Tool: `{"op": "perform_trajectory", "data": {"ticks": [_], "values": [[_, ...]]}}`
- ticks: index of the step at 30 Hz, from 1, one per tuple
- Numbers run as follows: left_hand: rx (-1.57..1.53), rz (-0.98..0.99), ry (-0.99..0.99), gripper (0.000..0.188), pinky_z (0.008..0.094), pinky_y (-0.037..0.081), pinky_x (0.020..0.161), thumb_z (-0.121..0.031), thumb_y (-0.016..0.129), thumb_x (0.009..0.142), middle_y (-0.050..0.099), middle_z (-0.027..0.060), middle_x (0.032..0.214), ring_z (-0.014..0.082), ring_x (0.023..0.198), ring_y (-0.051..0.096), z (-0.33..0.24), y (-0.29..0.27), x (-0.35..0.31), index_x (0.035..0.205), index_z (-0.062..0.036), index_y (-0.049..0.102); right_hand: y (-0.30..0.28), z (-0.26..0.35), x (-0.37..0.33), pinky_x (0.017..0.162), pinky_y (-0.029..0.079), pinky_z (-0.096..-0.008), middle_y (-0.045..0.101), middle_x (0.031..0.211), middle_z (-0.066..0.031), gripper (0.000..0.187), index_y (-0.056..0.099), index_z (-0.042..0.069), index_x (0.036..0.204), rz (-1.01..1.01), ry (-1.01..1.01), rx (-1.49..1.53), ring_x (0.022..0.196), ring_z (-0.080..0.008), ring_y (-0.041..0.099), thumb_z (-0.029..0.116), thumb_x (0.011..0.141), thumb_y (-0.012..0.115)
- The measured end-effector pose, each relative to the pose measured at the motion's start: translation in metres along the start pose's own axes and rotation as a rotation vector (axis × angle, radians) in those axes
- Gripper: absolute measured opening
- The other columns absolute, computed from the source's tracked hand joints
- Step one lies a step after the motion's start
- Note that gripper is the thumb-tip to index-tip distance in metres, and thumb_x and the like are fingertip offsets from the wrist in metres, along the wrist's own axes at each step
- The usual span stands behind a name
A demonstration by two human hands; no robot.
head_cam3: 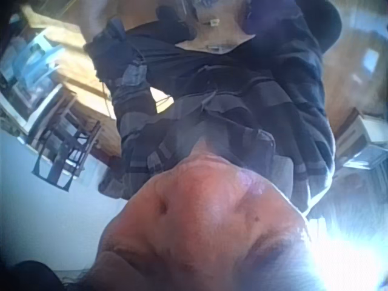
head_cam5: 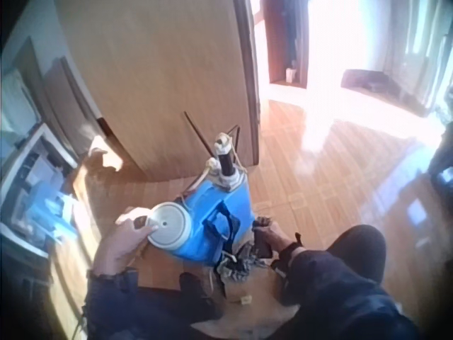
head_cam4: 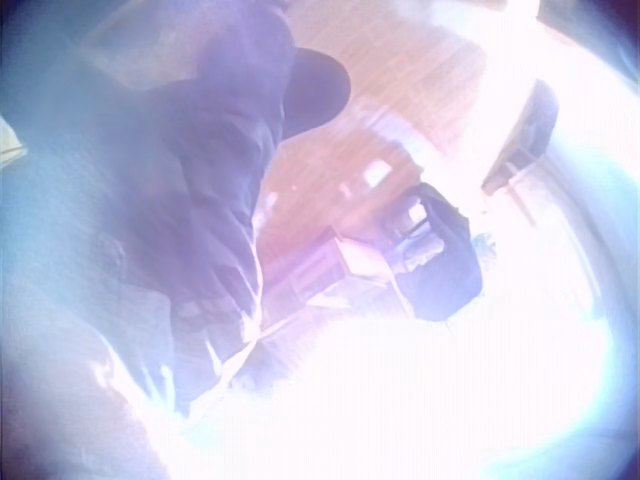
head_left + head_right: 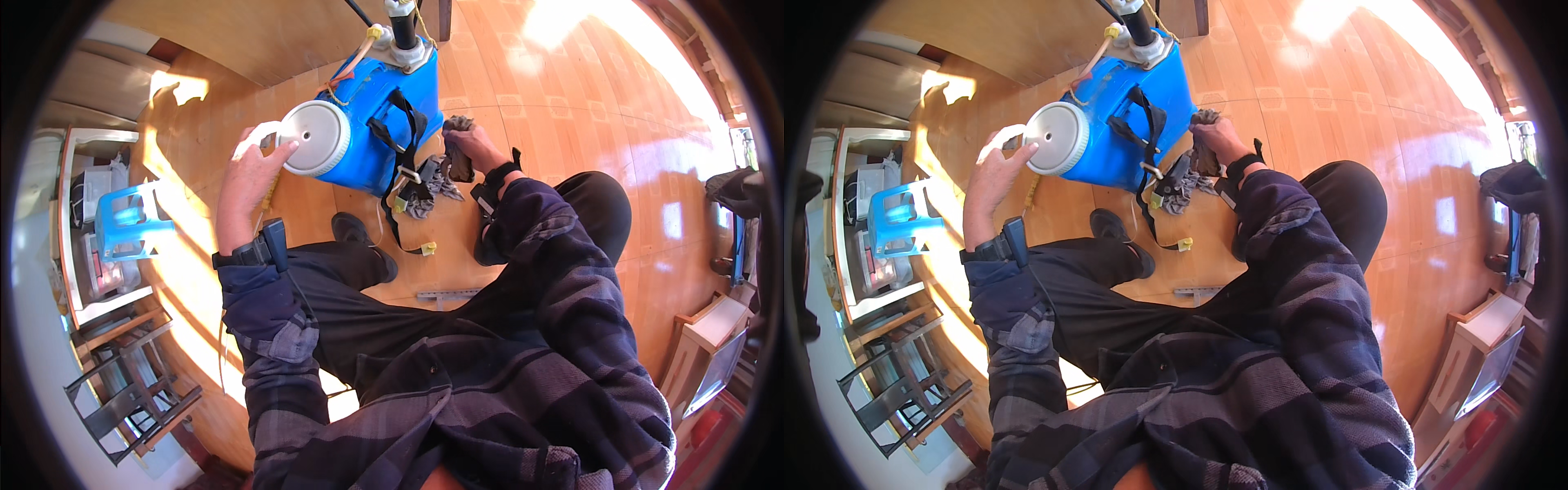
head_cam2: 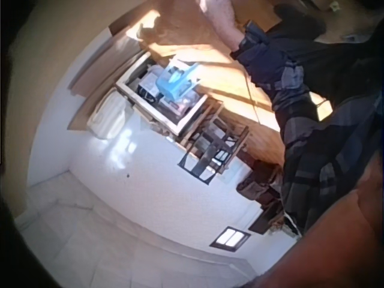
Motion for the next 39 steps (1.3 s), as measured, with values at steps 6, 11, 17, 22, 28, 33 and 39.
{"op": "perform_trajectory", "data": {"ticks": [6,11,17,22,28,33,39], "values": [[0.104,-0.026,0.037,0.060,0.0451,0.049,0.113,-0.035,0.079,0.091,0.064,0.0195,0.139,0.0383,0.130,0.063,-0.005,0.021,0.002,0.139,-0.0019,0.067,0.022,-0.097,0.017,0.086,0.058,-0.0517,0.076,0.099,-0.0214,0.021,0.076,0.007,0.105,0.178,-0.070,-1.121,0.102,-0.0416,0.074,0.019,0.089,0.071],[0.062,-0.036,0.033,0.058,0.0463,0.049,0.111,-0.026,0.082,0.089,0.064,0.0211,0.138,0.0403,0.129,0.062,-0.012,0.020,0.001,0.139,-0.0003,0.066,0.061,-0.166,0.024,0.090,0.060,-0.0502,0.072,0.123,-0.0219,0.038,0.073,0.008,0.119,0.440,-0.044,-1.298,0.112,-0.0405,0.072,0.033,0.090,0.072],[0.123,0.007,-0.001,0.056,0.0447,0.047,0.113,-0.023,0.079,0.092,0.063,0.0197,0.139,0.0384,0.131,0.061,-0.028,0.014,0.002,0.141,-0.0009,0.065,0.060,-0.186,0.014,0.093,0.056,-0.0516,0.062,0.120,-0.0223,0.036,0.068,0.006,0.117,-0.163,-0.138,-1.027,0.114,-0.0445,0.066,0.021,0.085,0.073],[0.150,0.041,-0.110,0.062,0.0445,0.046,0.113,-0.026,0.080,0.089,0.063,0.0182,0.137,0.0364,0.131,0.061,-0.032,0.016,0.009,0.144,-0.0025,0.063,0.032,-0.205,0.020,0.091,0.056,-0.0532,0.061,0.117,-0.0188,0.042,0.059,0.007,0.129,-0.068,-0.132,-1.128,0.102,-0.0444,0.068,0.017,0.090,0.067],[0.160,0.039,-0.038,0.075,0.0482,0.045,0.115,-0.032,0.087,0.081,0.062,0.0178,0.140,0.0376,0.132,0.059,-0.031,0.019,0.011,0.146,-0.0044,0.061,-0.007,-0.198,0.037,0.075,0.057,-0.0502,0.070,0.097,-0.0111,0.025,0.067,0.014,0.121,-0.023,-0.151,-1.424,0.093,-0.0336,0.075,0.023,0.098,0.059],[0.159,0.055,0.025,0.087,0.0501,0.039,0.119,-0.035,0.094,0.075,0.058,0.0186,0.147,0.0396,0.135,0.054,-0.028,0.023,0.008,0.147,-0.0024,0.058,-0.087,-0.162,0.060,0.085,0.060,-0.0489,0.080,0.110,-0.0127,0.029,0.071,0.014,0.119,-0.185,0.168,-1.730,0.107,-0.0343,0.077,0.028,0.110,0.048],[0.168,0.068,0.047,0.098,0.0512,0.034,0.122,-0.040,0.095,0.072,0.056,0.0182,0.150,0.0396,0.142,0.047,-0.027,0.025,0.004,0.152,-0.0021,0.053,-0.139,-0.062,0.089,0.085,0.059,-0.0453,0.079,0.109,-0.0193,0.028,0.075,0.008,0.109,-0.308,0.026,-1.264,0.103,-0.0372,0.076,0.032,0.101,0.064]]}}
Point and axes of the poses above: each hand's wrist, its own x-axis towards the middle knuckle, its own y-axis out of the palm, z = x × y, the point moved 4 cm from there along x, towards the middle knuckle
